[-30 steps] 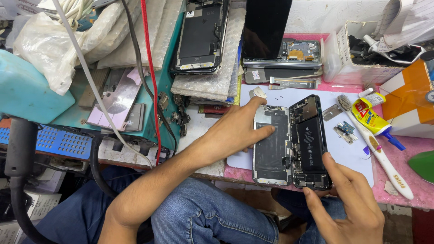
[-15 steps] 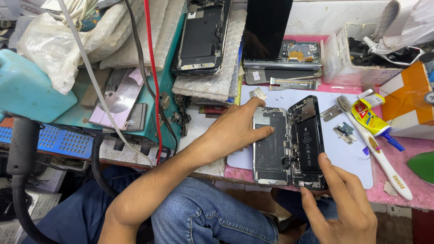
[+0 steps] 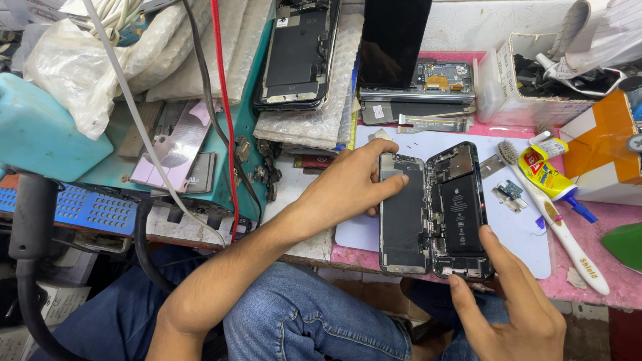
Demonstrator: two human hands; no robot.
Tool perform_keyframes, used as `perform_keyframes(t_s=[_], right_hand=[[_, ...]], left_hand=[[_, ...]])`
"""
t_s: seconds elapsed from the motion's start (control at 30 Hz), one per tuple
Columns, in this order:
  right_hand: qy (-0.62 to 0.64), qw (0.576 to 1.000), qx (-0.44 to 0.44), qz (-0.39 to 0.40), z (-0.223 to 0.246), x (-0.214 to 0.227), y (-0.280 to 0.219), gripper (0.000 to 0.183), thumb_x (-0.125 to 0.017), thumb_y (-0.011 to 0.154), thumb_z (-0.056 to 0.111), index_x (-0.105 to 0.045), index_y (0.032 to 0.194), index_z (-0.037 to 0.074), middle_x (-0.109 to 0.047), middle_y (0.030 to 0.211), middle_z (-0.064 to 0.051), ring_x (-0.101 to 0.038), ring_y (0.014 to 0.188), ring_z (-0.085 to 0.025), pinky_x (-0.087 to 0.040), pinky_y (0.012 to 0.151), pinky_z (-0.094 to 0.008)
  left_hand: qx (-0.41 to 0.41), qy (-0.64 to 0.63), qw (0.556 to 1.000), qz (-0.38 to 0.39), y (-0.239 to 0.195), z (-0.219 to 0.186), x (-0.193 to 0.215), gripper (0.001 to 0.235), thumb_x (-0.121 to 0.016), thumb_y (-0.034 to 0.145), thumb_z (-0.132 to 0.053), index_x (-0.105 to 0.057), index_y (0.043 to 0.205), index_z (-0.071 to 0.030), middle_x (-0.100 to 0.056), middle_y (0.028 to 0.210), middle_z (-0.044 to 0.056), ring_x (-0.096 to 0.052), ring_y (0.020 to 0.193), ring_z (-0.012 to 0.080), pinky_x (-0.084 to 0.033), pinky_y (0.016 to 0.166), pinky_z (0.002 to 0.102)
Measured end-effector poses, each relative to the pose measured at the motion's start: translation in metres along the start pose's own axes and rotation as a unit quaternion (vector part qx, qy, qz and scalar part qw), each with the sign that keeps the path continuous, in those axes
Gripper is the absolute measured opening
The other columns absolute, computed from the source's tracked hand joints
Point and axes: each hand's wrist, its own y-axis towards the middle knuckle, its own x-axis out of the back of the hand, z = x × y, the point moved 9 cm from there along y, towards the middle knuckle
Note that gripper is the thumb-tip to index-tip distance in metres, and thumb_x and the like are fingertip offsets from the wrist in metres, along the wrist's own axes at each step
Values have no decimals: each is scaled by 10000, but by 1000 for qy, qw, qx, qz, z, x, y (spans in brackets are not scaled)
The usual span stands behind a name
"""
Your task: The person handles a small circuit board, then picks up a smartphone, opens its back cover, and inspects the internal components. The person closes the phone and tests the screen by swiping and tapping.
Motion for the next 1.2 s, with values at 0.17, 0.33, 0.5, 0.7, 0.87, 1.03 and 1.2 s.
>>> perform_keyframes(t_s=[0.17,0.33,0.5,0.7,0.87,1.03,1.2], right_hand=[[-3,1000,-5,13,-5,0,-1,697,-782,758,39,-574,1421,-7,-701,1264,-217,-726,1097,-240,-588,896,-358],[0,1000,18,15,-2,0,-1,708,-782,752,42,-570,1427,-3,-692,1277,-218,-712,1122,-248,-575,890,-362],[-20,999,34,11,2,-3,-1,692,-786,748,39,-587,1410,12,-697,1273,-208,-715,1136,-251,-575,905,-363],[-2,1000,-3,3,-4,-5,-3,685,-788,755,43,-579,1407,16,-713,1210,-214,-732,1082,-254,-601,866,-364],[24,999,-24,1,-8,-9,-4,634,-781,776,54,-587,1378,26,-739,1136,-196,-753,1033,-241,-622,866,-365],[22,999,-44,12,-12,-11,-5,627,-781,767,40,-598,1367,31,-745,1117,-181,-756,1017,-225,-619,865,-364],[65,997,-37,7,-12,-13,-4,638,-754,785,29,-549,1388,2,-733,1156,-215,-743,1042,-233,-620,874,-358]], left_hand=[[5,39,999,-5,-1,1,1,579,-683,882,-305,-554,1340,24,-663,584,83,-689,507,177,-508,473,332],[12,95,995,-13,-2,2,4,562,-710,864,-306,-585,1316,4,-657,592,148,-690,543,235,-513,530,381],[-16,99,995,-12,-1,-1,3,537,-712,876,-316,-594,1283,15,-708,654,147,-745,609,231,-575,640,378],[-12,91,996,-4,-1,-1,3,492,-709,886,-293,-607,1252,19,-715,634,148,-747,563,233,-588,590,369],[19,58,998,13,-2,0,1,463,-675,908,-257,-585,1257,33,-710,591,120,-723,474,188,-591,435,316],[27,61,998,18,-2,2,-1,480,-668,910,-256,-569,1270,45,-697,566,113,-714,455,184,-590,417,306],[-31,97,994,-26,-4,-5,1,479,-692,926,-273,-590,1254,61,-674,503,106,-712,455,179,-576,504,299]])
